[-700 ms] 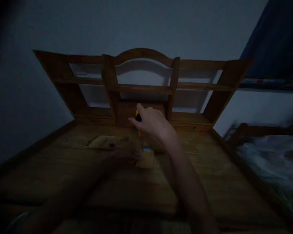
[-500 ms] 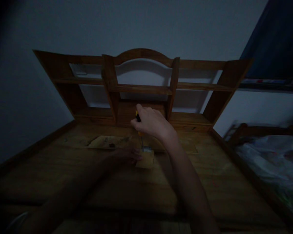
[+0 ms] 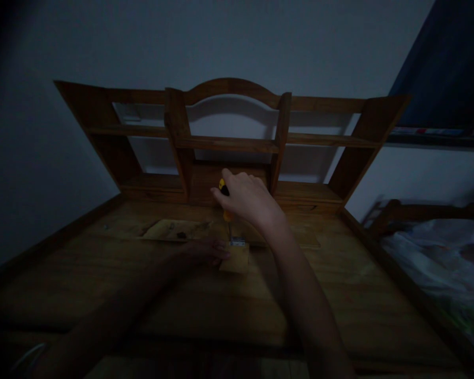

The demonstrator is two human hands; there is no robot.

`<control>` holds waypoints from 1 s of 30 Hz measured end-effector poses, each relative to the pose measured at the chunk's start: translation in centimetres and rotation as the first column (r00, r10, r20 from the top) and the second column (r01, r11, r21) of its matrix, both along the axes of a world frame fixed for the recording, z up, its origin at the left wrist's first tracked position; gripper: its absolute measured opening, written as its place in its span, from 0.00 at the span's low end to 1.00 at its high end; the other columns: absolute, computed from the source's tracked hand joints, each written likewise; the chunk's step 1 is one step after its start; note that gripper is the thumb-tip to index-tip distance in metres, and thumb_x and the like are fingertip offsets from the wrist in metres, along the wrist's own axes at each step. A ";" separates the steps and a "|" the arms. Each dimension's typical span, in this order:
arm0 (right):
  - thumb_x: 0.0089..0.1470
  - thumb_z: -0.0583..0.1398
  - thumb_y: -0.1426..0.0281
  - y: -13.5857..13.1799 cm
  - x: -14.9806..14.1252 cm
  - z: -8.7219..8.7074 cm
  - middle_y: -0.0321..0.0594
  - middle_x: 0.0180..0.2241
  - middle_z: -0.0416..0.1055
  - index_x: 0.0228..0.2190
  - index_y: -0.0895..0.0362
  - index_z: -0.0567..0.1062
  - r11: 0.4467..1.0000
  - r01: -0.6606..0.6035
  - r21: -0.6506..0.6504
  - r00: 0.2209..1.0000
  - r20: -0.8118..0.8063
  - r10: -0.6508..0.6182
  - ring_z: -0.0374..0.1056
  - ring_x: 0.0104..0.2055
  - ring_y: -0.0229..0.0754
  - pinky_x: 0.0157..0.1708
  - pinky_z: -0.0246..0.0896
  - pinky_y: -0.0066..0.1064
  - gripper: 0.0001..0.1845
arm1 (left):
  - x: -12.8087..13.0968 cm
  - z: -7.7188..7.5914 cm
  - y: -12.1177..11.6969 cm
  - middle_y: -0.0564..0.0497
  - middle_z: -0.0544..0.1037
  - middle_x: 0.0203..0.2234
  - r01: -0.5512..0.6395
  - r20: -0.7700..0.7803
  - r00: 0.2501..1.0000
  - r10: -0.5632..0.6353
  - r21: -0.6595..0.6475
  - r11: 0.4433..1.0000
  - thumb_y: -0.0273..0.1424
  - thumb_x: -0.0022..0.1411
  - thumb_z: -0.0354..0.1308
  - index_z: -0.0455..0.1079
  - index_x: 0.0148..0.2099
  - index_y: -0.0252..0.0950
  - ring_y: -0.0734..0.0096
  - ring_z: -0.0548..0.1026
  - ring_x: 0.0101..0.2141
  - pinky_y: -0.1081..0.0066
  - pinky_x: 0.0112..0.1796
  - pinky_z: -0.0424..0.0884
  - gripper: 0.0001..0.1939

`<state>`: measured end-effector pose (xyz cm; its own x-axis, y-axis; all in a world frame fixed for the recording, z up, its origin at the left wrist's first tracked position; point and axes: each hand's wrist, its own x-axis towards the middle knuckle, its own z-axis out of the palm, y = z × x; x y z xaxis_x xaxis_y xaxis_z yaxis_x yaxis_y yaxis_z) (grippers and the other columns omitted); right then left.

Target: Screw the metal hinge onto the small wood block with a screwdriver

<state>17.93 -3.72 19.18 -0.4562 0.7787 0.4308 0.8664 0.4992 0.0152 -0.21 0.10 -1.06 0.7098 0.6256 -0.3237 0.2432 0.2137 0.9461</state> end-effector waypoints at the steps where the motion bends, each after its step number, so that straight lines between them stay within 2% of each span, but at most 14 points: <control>1: 0.63 0.50 0.53 0.0 0.0 0.0 0.46 0.35 0.76 0.43 0.57 0.68 1.000 0.007 -0.004 1.000 0.003 -0.007 0.72 0.37 0.51 0.34 0.55 0.35 0.21 | 0.0 0.0 0.0 0.55 0.70 0.19 -0.004 0.007 1.000 0.004 -0.001 1.000 0.43 0.52 0.69 0.70 0.30 0.32 0.78 0.64 0.21 0.75 0.22 0.53 0.19; 5: 0.62 0.53 0.58 -0.1 0.0 0.0 0.45 0.39 0.76 0.43 0.56 0.68 0.999 -0.025 -0.021 1.000 -0.014 0.025 0.71 0.39 0.49 0.35 0.55 0.34 0.16 | 0.1 0.0 -0.1 0.56 0.70 0.19 -0.015 0.013 1.000 0.015 -0.016 1.000 0.42 0.50 0.70 0.69 0.30 0.33 0.79 0.63 0.20 0.75 0.22 0.53 0.19; 7: 0.63 0.52 0.59 -0.1 0.0 0.0 0.45 0.38 0.76 0.42 0.56 0.68 0.999 -0.039 -0.009 0.999 -0.012 0.039 0.71 0.38 0.48 0.34 0.55 0.34 0.14 | 0.2 0.0 -0.1 0.56 0.70 0.19 -0.016 0.014 1.000 0.016 -0.025 1.000 0.42 0.49 0.71 0.69 0.30 0.33 0.79 0.63 0.19 0.75 0.22 0.53 0.19; 12: 0.63 0.49 0.53 -0.1 0.0 0.0 0.45 0.34 0.76 0.42 0.56 0.68 1.000 0.013 0.022 1.000 0.008 -0.013 0.72 0.36 0.51 0.32 0.54 0.35 0.21 | 0.1 0.4 -0.4 0.56 0.70 0.20 -0.014 0.032 0.999 0.014 -0.015 1.000 0.43 0.50 0.70 0.69 0.30 0.33 0.79 0.63 0.20 0.75 0.22 0.51 0.20; 17: 0.63 0.51 0.61 -0.1 -0.1 -0.1 0.44 0.38 0.76 0.43 0.55 0.68 0.998 -0.056 -0.001 0.998 -0.004 0.056 0.72 0.39 0.49 0.35 0.55 0.34 0.14 | 0.0 0.2 -0.1 0.55 0.69 0.19 0.020 0.003 1.000 -0.020 -0.011 1.000 0.45 0.51 0.69 0.67 0.29 0.33 0.78 0.63 0.20 0.75 0.22 0.51 0.21; 23: 0.64 0.49 0.53 -0.3 -0.2 0.1 0.46 0.35 0.76 0.45 0.56 0.69 1.000 0.018 0.012 1.000 0.017 -0.018 0.72 0.37 0.51 0.35 0.56 0.36 0.22 | 0.1 0.1 -0.1 0.55 0.69 0.20 -0.001 -0.009 1.000 0.001 0.009 1.000 0.45 0.50 0.69 0.67 0.30 0.33 0.78 0.63 0.21 0.75 0.23 0.52 0.21; 27: 0.62 0.52 0.58 -0.2 0.0 0.2 0.45 0.40 0.76 0.46 0.55 0.68 0.998 -0.054 -0.043 0.999 -0.008 0.054 0.72 0.41 0.49 0.38 0.57 0.34 0.16 | 0.1 0.2 0.0 0.55 0.69 0.19 -0.004 -0.032 0.999 0.004 0.004 1.000 0.46 0.50 0.70 0.67 0.28 0.34 0.78 0.63 0.20 0.74 0.22 0.52 0.22; 30: 0.64 0.50 0.58 -0.2 0.0 0.1 0.46 0.38 0.76 0.47 0.56 0.68 0.999 -0.037 -0.035 0.999 -0.006 0.037 0.72 0.39 0.50 0.38 0.58 0.35 0.17 | 0.1 0.3 0.0 0.55 0.69 0.19 -0.004 -0.012 1.000 0.004 -0.009 1.000 0.45 0.49 0.70 0.68 0.28 0.34 0.78 0.63 0.20 0.75 0.22 0.53 0.21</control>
